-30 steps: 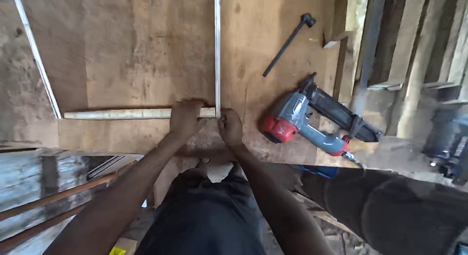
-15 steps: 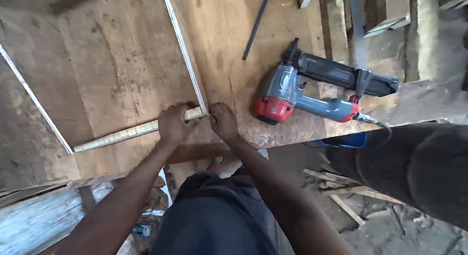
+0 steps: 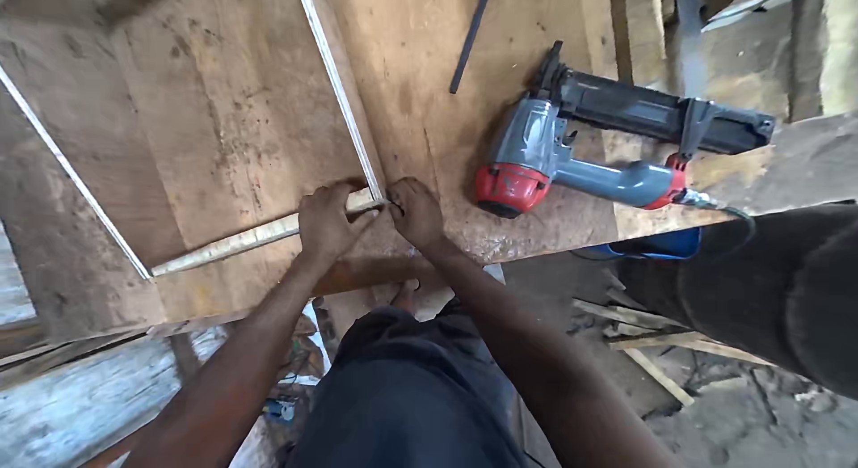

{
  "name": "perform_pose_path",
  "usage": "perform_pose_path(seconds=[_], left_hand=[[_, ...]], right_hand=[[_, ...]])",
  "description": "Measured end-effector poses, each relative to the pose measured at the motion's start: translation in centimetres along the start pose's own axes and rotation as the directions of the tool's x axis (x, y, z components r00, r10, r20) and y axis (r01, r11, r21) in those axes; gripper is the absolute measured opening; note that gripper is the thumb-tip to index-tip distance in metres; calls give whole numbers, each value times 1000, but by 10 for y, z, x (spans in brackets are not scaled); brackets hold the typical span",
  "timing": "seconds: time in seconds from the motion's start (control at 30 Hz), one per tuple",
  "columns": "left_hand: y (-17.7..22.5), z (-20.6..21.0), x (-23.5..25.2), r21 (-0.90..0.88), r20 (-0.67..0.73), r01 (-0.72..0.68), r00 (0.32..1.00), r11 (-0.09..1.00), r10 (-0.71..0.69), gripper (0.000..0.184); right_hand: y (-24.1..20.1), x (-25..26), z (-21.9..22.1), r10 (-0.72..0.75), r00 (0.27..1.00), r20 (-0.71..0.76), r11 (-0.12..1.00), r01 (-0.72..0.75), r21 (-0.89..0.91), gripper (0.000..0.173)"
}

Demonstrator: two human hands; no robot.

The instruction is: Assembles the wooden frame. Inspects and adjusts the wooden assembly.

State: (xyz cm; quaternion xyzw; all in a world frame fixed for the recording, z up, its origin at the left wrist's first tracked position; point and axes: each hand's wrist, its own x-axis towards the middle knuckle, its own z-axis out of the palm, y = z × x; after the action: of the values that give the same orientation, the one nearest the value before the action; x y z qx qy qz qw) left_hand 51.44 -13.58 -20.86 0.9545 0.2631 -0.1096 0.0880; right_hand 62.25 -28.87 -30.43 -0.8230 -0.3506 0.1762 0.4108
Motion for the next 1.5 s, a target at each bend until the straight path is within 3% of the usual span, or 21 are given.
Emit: perform_pose_path(seconds=[0.1, 0.2, 0.4, 0.7, 0.9, 1.5], left_hand=[[2, -7, 4, -111, 5, -37, 999, 993, 38, 70], [5, -14, 11, -207, 77, 20, 997, 978, -3, 61], [13, -17, 15, -197, 119, 129, 987, 972, -107, 63], [11, -18, 21, -163, 156, 72, 987, 984, -47, 59], [8, -20, 27, -277, 312, 231, 940, 933, -140, 62], [13, -20, 26, -256, 322, 225, 937, 940, -136, 70]], right_hand=[[3, 2, -4, -27, 1000, 15, 998, 26, 59, 27], [7, 2, -7, -58, 997, 41, 994, 54, 96, 31], [10, 2, -9, -60, 998, 31, 986, 55, 155, 36], [10, 2, -7, -55, 995, 79, 986, 42, 162, 42], [6, 0, -1, -57, 998, -33, 982, 62, 179, 35], [-2, 0, -5, -35, 999, -6, 998, 34, -47, 21]])
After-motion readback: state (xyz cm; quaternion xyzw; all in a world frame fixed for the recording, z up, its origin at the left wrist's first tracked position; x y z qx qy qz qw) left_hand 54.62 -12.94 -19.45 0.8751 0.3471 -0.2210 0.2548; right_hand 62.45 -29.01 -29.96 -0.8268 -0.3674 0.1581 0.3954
